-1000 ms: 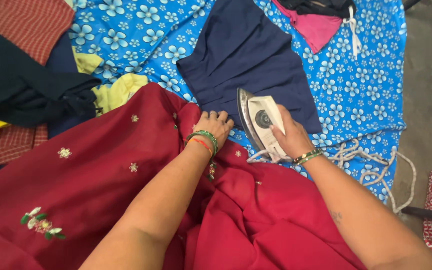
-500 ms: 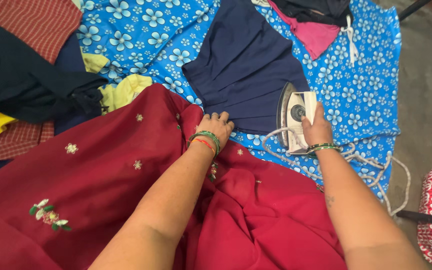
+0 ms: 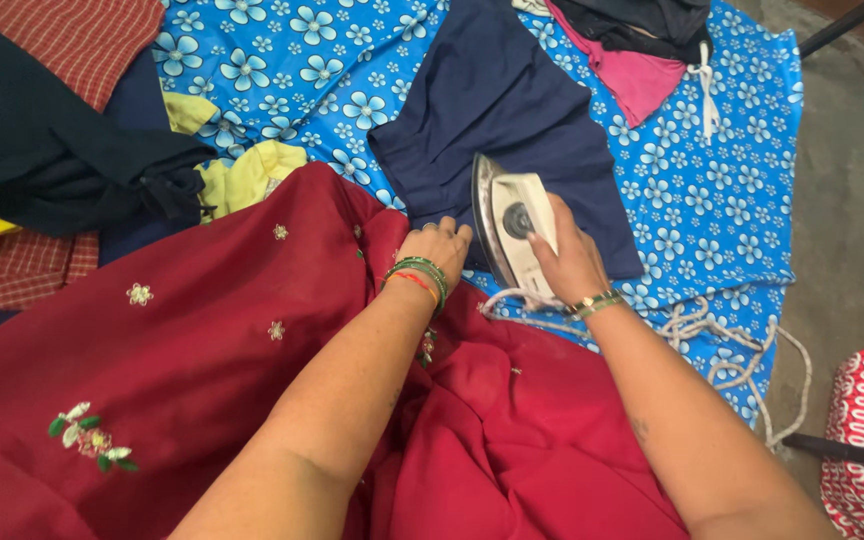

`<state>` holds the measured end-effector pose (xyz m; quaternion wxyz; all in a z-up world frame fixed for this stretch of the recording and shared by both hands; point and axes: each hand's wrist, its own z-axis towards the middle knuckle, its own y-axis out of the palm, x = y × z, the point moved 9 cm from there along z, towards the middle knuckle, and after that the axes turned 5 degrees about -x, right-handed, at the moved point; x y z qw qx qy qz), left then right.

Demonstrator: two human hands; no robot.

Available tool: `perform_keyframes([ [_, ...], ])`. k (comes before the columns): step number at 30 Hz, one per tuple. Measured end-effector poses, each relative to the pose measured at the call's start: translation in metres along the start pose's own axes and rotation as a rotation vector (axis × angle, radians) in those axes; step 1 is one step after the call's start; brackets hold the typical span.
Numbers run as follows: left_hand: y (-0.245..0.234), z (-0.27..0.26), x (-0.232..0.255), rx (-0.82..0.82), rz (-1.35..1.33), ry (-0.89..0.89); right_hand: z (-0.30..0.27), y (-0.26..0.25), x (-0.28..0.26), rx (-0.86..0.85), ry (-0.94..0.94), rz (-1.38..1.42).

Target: The person irons a dark blue garment on a blue floral-patterned surface. They repeatedly smooth the fabric, reposition it, and use a white electric iron to press different sections, including the edges and main body.

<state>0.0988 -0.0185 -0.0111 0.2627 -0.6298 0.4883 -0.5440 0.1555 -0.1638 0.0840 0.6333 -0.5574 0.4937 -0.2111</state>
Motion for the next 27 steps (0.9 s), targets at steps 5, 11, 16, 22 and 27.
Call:
perform_keyframes([
  [5, -0.005, 0.018, -0.004, 0.187, 0.007, -0.039, 0.062, 0.005, 0.013, 0.091, 0.022, -0.133],
  [11, 0.015, 0.026, -0.004, 0.108, 0.043, -0.017, 0.089, -0.009, 0.083, 0.135, 0.222, -0.221],
  [16, 0.018, 0.024, -0.004, 0.106, 0.052, -0.009, 0.051, -0.029, 0.150, 0.134, 0.438, -0.265],
  [22, 0.020, 0.017, -0.001, 0.056, 0.061, 0.000, -0.011, -0.064, 0.174, 0.145, 0.428, -0.237],
  [27, -0.006, 0.005, 0.002, 0.269, 0.111, 0.009, -0.037, -0.095, 0.120, 0.269, 0.451, 0.019],
])
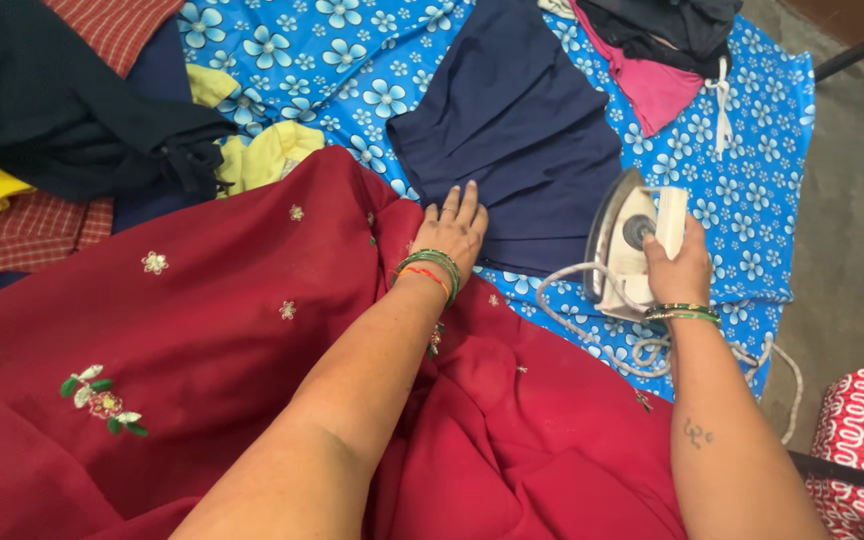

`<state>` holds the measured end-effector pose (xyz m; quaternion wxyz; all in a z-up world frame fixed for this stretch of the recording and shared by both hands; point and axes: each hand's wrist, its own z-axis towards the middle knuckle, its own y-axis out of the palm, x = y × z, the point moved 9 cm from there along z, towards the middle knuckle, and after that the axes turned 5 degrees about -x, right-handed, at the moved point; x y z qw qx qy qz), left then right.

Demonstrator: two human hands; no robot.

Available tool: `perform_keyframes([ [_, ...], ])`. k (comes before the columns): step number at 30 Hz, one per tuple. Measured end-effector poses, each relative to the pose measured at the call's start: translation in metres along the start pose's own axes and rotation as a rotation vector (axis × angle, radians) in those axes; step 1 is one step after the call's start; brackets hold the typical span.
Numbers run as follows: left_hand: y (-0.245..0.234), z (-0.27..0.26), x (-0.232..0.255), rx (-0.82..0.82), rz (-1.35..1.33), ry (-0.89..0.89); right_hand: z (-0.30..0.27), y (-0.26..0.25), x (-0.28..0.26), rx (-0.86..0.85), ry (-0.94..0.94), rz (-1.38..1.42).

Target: The person irons a dark blue garment on a blue floral-patterned surface. They repeatedly smooth the fabric, reposition it, and use a white electric iron to press different sections, including the edges and main body.

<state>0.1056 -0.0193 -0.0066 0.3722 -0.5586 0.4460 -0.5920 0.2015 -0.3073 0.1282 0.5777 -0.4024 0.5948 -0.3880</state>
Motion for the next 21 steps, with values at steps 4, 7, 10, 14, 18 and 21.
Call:
perform_keyframes([
  [4, 0.017, 0.006, -0.001, -0.199, -0.049, -0.026, -0.001, -0.010, -0.023, -0.101, 0.042, -0.040],
  [7, 0.025, 0.006, 0.000, -0.264, -0.043, -0.017, 0.007, -0.011, -0.010, -0.021, -0.112, -0.190],
  [10, 0.024, 0.006, -0.001, -0.236, -0.042, -0.020, 0.016, -0.015, 0.058, 0.020, 0.051, -0.219],
  [14, 0.023, 0.004, 0.000, -0.230, -0.011, -0.012, 0.029, -0.027, 0.136, 0.077, 0.189, -0.250],
  [18, 0.022, 0.004, 0.001, -0.248, -0.029, -0.008, 0.049, -0.034, 0.185, 0.132, 0.182, -0.338],
  [21, 0.020, 0.004, 0.000, -0.258, -0.014, -0.004, 0.063, -0.045, 0.207, 0.109, 0.158, -0.399],
])
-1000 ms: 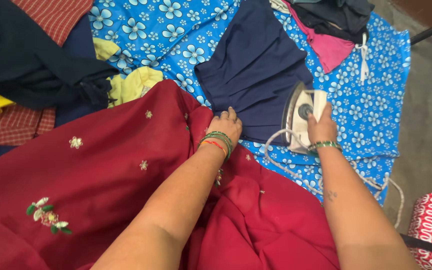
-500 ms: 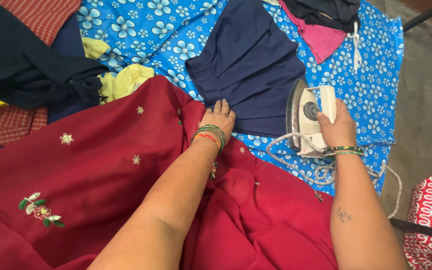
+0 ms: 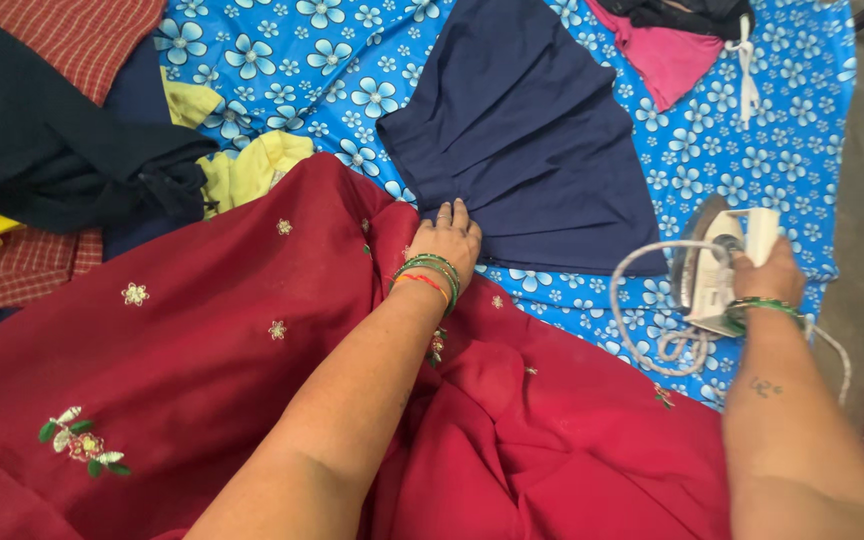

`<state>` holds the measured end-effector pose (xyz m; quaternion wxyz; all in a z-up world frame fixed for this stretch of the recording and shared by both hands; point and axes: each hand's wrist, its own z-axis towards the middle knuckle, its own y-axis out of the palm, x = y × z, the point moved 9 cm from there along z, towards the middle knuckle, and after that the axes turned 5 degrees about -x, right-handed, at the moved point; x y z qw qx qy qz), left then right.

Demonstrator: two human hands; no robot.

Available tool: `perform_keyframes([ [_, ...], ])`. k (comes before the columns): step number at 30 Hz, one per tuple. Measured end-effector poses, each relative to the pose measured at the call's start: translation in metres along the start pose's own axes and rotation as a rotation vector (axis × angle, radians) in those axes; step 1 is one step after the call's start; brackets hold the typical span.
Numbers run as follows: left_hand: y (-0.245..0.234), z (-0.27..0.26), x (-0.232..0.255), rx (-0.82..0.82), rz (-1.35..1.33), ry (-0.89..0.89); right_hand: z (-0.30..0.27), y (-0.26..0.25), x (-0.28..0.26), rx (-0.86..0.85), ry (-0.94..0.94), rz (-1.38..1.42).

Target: The person irons a dark blue garment on a blue floral-patterned surface. They repeatedly smooth the fabric, reposition it, and use a white electric iron to press different sections, including the edges and main body.

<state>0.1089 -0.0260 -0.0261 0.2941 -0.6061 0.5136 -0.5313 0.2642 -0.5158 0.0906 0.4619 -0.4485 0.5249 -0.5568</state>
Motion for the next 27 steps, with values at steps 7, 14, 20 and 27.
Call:
perform_keyframes([
  [7, 0.002, 0.002, 0.002, -0.032, -0.005, 0.016, 0.028, -0.025, -0.074, 0.076, -0.380, -0.079],
  [14, -0.002, 0.003, 0.001, -0.012, -0.005, 0.010, 0.062, 0.101, -0.125, -0.287, -0.246, 0.140],
  [20, 0.003, 0.004, 0.001, -0.004, -0.003, 0.009, 0.065, 0.133, -0.106, -0.316, -0.116, -0.003],
  [27, 0.000, 0.003, 0.001, -0.013, -0.001, 0.006, 0.069, 0.127, -0.116, -0.274, -0.114, -0.007],
])
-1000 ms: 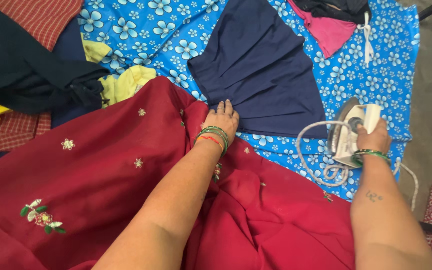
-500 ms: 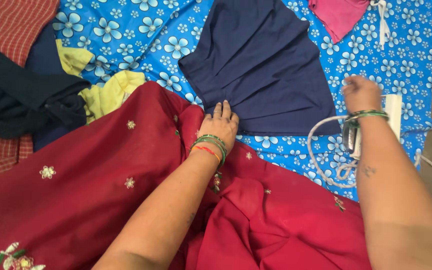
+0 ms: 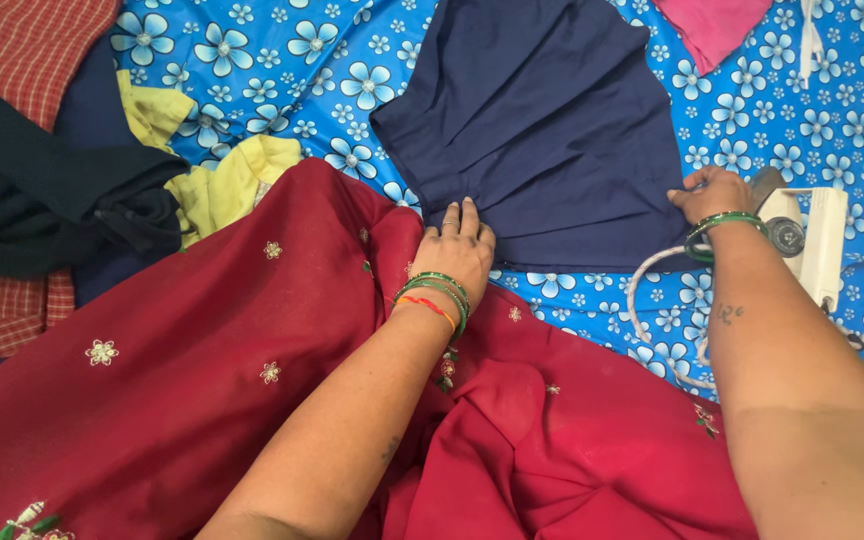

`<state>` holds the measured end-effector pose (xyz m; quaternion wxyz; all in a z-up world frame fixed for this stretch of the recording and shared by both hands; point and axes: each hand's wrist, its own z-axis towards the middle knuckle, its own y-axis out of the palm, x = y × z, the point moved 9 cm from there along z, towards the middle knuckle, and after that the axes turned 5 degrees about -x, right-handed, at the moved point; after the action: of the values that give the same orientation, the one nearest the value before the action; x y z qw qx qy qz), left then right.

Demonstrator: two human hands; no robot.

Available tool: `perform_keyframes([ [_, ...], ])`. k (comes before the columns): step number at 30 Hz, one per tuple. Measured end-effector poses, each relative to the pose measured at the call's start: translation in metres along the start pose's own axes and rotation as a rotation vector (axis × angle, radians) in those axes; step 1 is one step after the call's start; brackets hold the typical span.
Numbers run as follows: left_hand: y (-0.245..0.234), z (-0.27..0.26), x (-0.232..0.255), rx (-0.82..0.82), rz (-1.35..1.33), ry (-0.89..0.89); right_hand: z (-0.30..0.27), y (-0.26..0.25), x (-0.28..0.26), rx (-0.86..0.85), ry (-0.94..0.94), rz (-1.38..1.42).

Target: The person irons a dark blue garment on a blue floral-patterned surface. They repeatedly smooth the fabric, reposition it, and use a white electric iron to press different sections, including the edges and main body.

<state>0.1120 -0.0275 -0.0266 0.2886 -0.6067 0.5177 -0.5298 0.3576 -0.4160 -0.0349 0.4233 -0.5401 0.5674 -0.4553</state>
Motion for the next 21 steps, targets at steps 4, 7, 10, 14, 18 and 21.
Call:
perform_keyframes([
  [4, 0.000, 0.000, 0.000, -0.002, -0.005, 0.000, -0.014, -0.018, -0.008, 0.078, -0.002, 0.155],
  [7, 0.000, 0.000, 0.000, -0.002, -0.006, 0.003, -0.025, -0.037, -0.015, 0.139, -0.018, 0.201],
  [10, 0.000, 0.000, 0.000, -0.010, -0.006, 0.001, -0.037, -0.059, -0.020, 0.229, -0.069, 0.141],
  [14, -0.001, -0.001, 0.000, -0.006, -0.013, -0.003, -0.040, -0.078, -0.012, 0.280, -0.041, 0.195],
  [18, -0.002, 0.001, 0.001, -0.019, -0.038, 0.015, -0.045, -0.041, 0.011, 0.060, 0.330, 0.609],
  [21, -0.003, -0.001, 0.001, -0.024, -0.045, 0.013, -0.047, -0.028, 0.003, -0.025, 0.303, 0.732],
])
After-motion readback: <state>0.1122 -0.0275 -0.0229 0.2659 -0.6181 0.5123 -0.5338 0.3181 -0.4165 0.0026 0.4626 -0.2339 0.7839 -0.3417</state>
